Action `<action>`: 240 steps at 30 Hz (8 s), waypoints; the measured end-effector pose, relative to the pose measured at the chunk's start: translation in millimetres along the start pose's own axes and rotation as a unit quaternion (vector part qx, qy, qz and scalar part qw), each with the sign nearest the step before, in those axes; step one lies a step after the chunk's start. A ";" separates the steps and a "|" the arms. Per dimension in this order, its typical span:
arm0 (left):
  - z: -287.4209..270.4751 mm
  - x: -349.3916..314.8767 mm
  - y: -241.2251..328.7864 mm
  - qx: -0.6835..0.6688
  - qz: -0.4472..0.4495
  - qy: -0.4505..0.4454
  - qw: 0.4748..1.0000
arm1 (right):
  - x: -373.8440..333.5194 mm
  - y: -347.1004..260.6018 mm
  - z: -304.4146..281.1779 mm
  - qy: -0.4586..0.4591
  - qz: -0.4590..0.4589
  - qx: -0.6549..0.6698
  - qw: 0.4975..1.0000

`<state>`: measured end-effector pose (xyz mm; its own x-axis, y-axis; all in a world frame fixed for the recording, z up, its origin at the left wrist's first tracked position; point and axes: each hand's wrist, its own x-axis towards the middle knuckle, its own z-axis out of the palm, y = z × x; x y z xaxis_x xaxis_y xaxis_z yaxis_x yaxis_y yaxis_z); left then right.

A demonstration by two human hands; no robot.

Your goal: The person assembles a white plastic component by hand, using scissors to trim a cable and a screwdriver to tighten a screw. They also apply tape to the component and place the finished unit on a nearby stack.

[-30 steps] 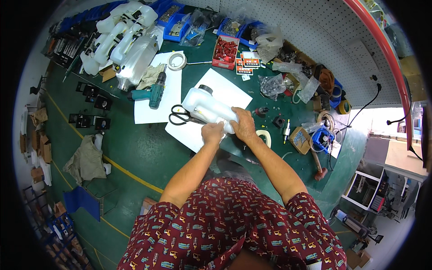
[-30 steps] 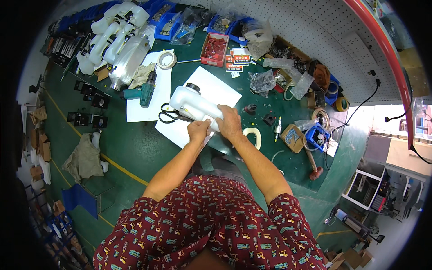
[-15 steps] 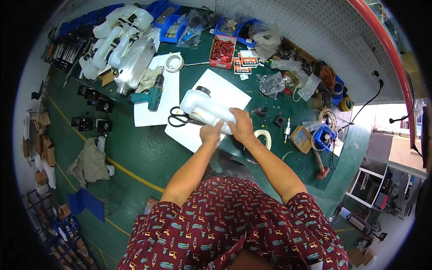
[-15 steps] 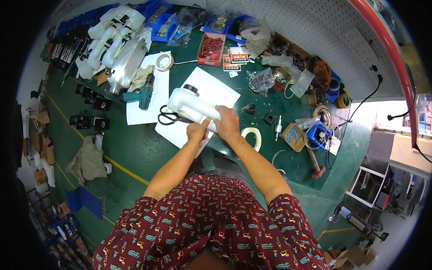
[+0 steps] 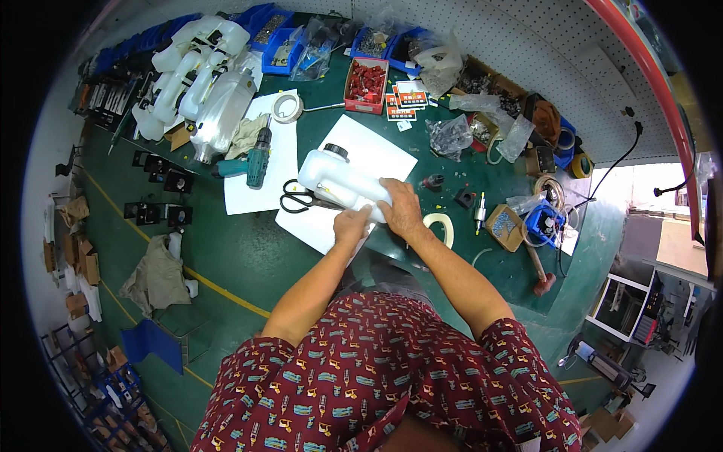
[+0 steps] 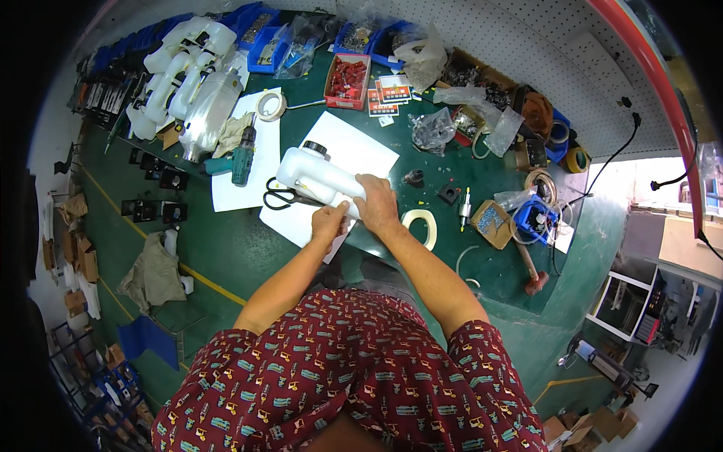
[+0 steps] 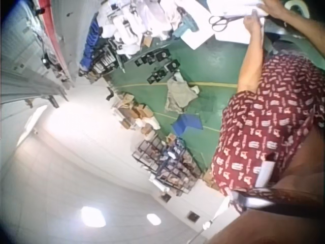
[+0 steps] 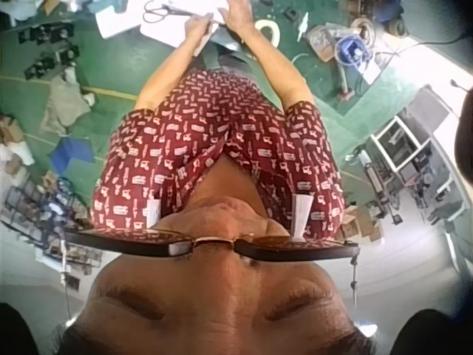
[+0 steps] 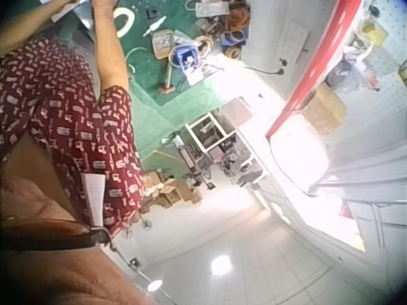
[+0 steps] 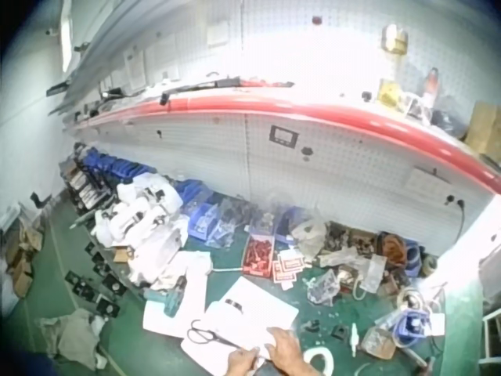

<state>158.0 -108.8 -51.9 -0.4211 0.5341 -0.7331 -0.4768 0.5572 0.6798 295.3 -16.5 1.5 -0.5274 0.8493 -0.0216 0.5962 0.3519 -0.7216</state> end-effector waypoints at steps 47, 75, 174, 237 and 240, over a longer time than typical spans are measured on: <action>-93.8 43.9 137.6 0.549 0.629 -0.234 0.498 | -87.2 -37.9 31.2 0.212 0.320 0.392 0.836; -93.9 40.6 138.2 0.525 0.581 -0.250 0.569 | -6.6 55.3 -1.1 0.345 0.195 0.272 0.877; -80.6 49.5 153.6 0.549 0.627 -0.283 0.474 | -42.3 -50.6 37.7 0.104 0.097 0.156 0.978; -81.3 57.2 150.6 0.544 0.587 -0.340 0.494 | 5.1 -44.9 4.6 -0.095 0.060 0.118 0.987; -81.7 57.2 149.0 0.547 0.590 -0.335 0.490 | 7.1 -46.5 4.1 -0.086 0.057 0.127 0.986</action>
<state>-0.1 -47.1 5.9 0.6174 0.7796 0.1047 0.6473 -0.5792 0.4955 261.2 -28.4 32.0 -0.5735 0.7905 -0.2149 0.4986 0.1286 -0.8573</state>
